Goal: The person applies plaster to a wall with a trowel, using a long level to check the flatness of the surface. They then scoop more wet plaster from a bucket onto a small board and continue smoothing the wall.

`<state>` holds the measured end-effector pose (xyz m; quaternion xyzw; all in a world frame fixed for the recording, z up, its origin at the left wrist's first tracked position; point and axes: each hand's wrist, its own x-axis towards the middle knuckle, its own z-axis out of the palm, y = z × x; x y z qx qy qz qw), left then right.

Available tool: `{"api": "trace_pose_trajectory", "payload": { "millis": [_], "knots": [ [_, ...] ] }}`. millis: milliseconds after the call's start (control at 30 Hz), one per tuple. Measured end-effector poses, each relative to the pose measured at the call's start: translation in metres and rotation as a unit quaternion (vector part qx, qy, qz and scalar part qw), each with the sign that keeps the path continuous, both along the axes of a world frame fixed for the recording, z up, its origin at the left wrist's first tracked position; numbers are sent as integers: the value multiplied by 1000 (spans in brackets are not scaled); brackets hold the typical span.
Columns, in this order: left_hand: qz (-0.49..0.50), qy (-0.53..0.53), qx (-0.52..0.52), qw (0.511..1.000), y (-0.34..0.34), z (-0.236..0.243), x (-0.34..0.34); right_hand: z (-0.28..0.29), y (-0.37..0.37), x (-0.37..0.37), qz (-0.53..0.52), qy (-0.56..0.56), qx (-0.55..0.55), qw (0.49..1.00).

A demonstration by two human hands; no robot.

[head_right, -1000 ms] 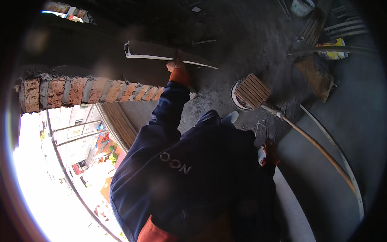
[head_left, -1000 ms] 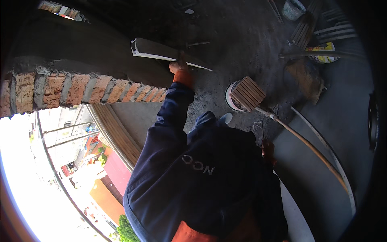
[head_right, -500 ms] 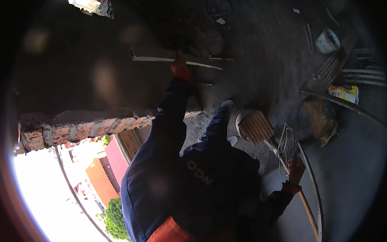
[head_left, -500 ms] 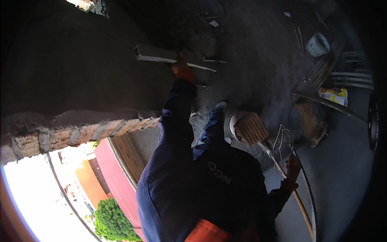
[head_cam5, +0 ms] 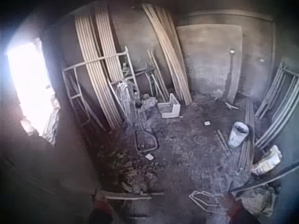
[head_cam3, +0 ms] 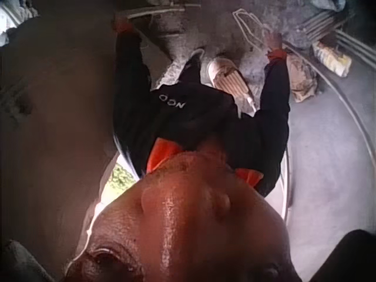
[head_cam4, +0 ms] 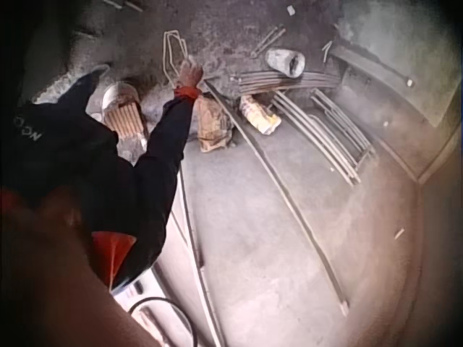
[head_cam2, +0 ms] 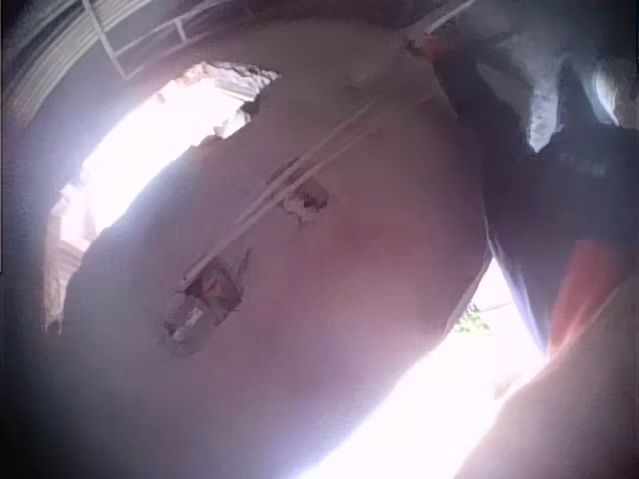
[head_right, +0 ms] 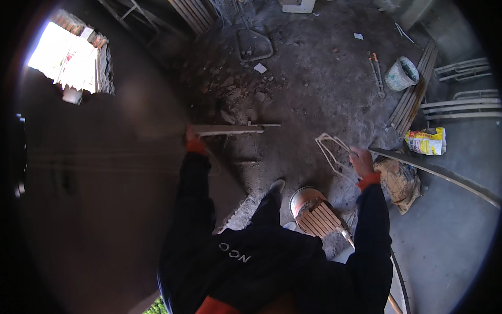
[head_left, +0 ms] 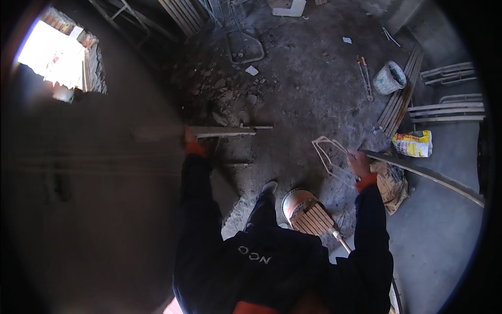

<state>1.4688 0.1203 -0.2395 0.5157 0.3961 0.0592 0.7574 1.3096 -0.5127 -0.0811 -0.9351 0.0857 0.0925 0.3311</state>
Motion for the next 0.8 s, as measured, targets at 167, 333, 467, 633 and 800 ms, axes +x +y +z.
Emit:
{"api": "trace_pose_trajectory", "payload": {
  "millis": [167,333,467,633,800],
  "knots": [
    [147,102,65,982,29,35,32,-5,67,120,11,-114,-46,992],
    [150,-32,60,986,68,55,36,10,141,136,103,-166,32,980],
    [48,-3,-7,999,118,11,52,-54,129,77,174,7,-20,985],
    [20,155,-48,986,83,8,54,-153,44,-115,117,56,-60,990],
    [-10,174,13,985,78,2,57,-113,40,-295,-195,152,-64,967]
  ]
}}
